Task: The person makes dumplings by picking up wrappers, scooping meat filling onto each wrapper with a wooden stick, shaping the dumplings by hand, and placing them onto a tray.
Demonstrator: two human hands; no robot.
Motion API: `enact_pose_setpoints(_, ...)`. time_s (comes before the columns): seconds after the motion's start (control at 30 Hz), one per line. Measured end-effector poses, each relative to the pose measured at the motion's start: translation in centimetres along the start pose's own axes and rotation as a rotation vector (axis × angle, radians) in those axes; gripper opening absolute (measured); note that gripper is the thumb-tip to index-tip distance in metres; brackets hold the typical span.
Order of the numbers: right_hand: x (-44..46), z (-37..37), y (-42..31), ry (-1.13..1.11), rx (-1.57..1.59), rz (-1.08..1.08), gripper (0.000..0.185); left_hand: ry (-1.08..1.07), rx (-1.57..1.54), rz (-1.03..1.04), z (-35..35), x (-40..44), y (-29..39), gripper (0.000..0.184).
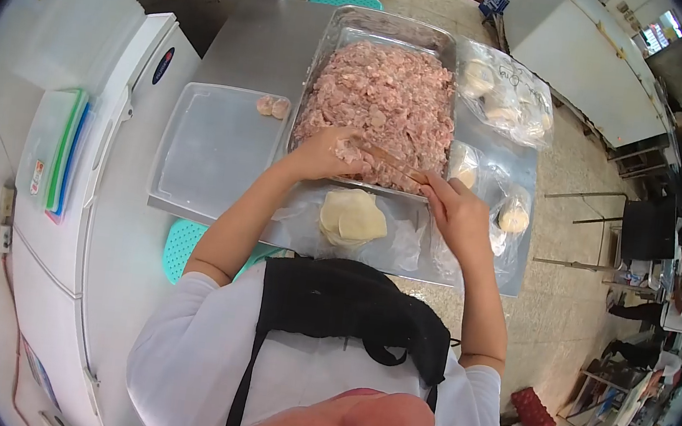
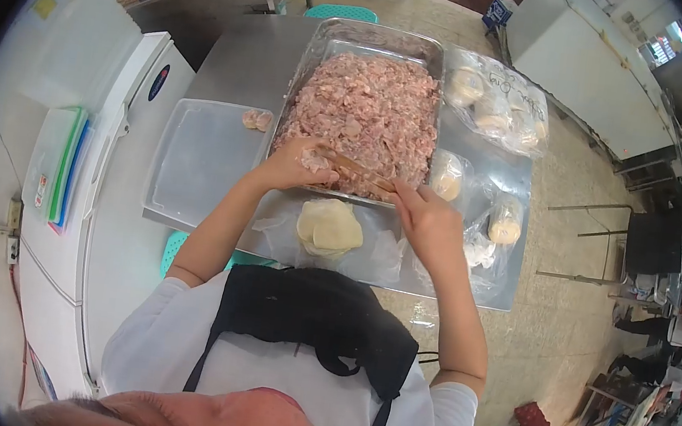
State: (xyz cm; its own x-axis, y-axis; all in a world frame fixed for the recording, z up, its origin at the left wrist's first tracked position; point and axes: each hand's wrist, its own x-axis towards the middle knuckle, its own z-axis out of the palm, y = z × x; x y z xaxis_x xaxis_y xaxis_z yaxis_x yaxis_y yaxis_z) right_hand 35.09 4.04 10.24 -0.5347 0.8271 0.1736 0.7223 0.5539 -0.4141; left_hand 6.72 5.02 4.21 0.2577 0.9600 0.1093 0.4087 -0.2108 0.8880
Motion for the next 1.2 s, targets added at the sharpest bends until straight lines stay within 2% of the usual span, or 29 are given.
enact_pose_setpoints(0.1, -0.2, 0.3, -1.0, 0.119, -0.014, -0.108, 0.023, -0.062, -0.021, -0.103, 0.0, 0.0, -0.5, 0.031)
enact_pose_setpoints(0.17, 0.3, 0.1, 0.2, -0.009, 0.012, -0.049, 0.024, -0.012, 0.109, -0.072, -0.4, 0.0, 1.4, 0.034)
enact_pose_setpoints(0.2, 0.3, -0.6, -0.1, -0.005, 0.009, -0.050, 0.024, -0.010, 0.109, -0.066, -0.3, 0.0, 0.9, 0.034)
enact_pose_setpoints(0.3, 0.0, -1.2, -0.8, -0.008, 0.076, -0.019, 0.025, -0.021, -0.028, 0.037, 0.2, -0.3, 0.0, 0.036)
enact_pose_setpoints(0.4, 0.1, 1.1, 0.1, 0.056, 0.216, -0.159, 0.026, -0.009, -0.191, 0.058, 0.0, -0.4, 2.2, 0.035)
enact_pose_setpoints(0.47, 0.6, -0.1, 0.2, 0.004, 0.036, -0.080, 0.026, -0.007, -0.053, -0.065, -0.5, -0.5, 2.4, 0.036)
enact_pose_setpoints(0.6, 0.1, -0.7, -1.8, 0.067, -0.066, -0.056, 0.026, 0.053, -0.150, -0.084, -0.5, -0.7, 0.5, 0.038)
enact_pose_setpoints(0.67, 0.3, 0.5, -1.5, 0.003, -0.061, -0.054, 0.026, -0.052, -0.098, -0.058, -1.1, -0.2, 1.1, 0.042)
enact_pose_setpoints(0.7, 0.3, 0.1, -1.3, 0.003, -0.066, -0.063, 0.026, -0.043, -0.099, -0.055, -1.0, -0.4, 1.4, 0.042)
enact_pose_setpoints(0.77, 0.6, -0.9, -0.6, 0.064, 0.058, -0.038, 0.026, 0.124, -0.199, 0.024, -0.8, -1.0, 2.2, 0.041)
enact_pose_setpoints(0.9, 0.5, -1.3, -2.4, 0.124, 0.190, -0.031, 0.026, 0.123, -0.206, 0.067, -1.2, -1.4, 2.0, 0.042)
enact_pose_setpoints(0.97, 0.8, 0.7, -2.2, -0.026, 0.090, -0.046, 0.027, 0.049, -0.200, 0.150, -1.5, -1.3, 1.6, 0.044)
enact_pose_setpoints(1.0, 0.7, 1.2, -1.9, -0.026, 0.089, -0.047, 0.027, 0.050, -0.200, 0.151, -1.6, -1.4, 1.6, 0.044)
enact_pose_setpoints(1.07, 1.1, 2.0, -1.3, -0.007, 0.229, -0.031, 0.028, 0.117, -0.042, -0.084, -2.2, -1.7, 1.4, 0.046)
enact_pose_setpoints(1.1, 1.0, 2.3, -0.7, -0.013, 0.233, -0.045, 0.028, 0.130, -0.038, -0.090, -2.9, -2.0, 0.6, 0.046)
enact_pose_setpoints(1.17, 0.5, 2.7, 0.7, -0.046, 0.368, 0.116, 0.030, 0.048, -0.261, -0.110, -4.9, -3.1, -2.5, 0.045)
enact_pose_setpoints(1.2, 0.3, 2.6, 0.7, -0.054, 0.377, 0.106, 0.030, 0.059, -0.255, -0.119, -6.0, -3.8, -3.7, 0.045)
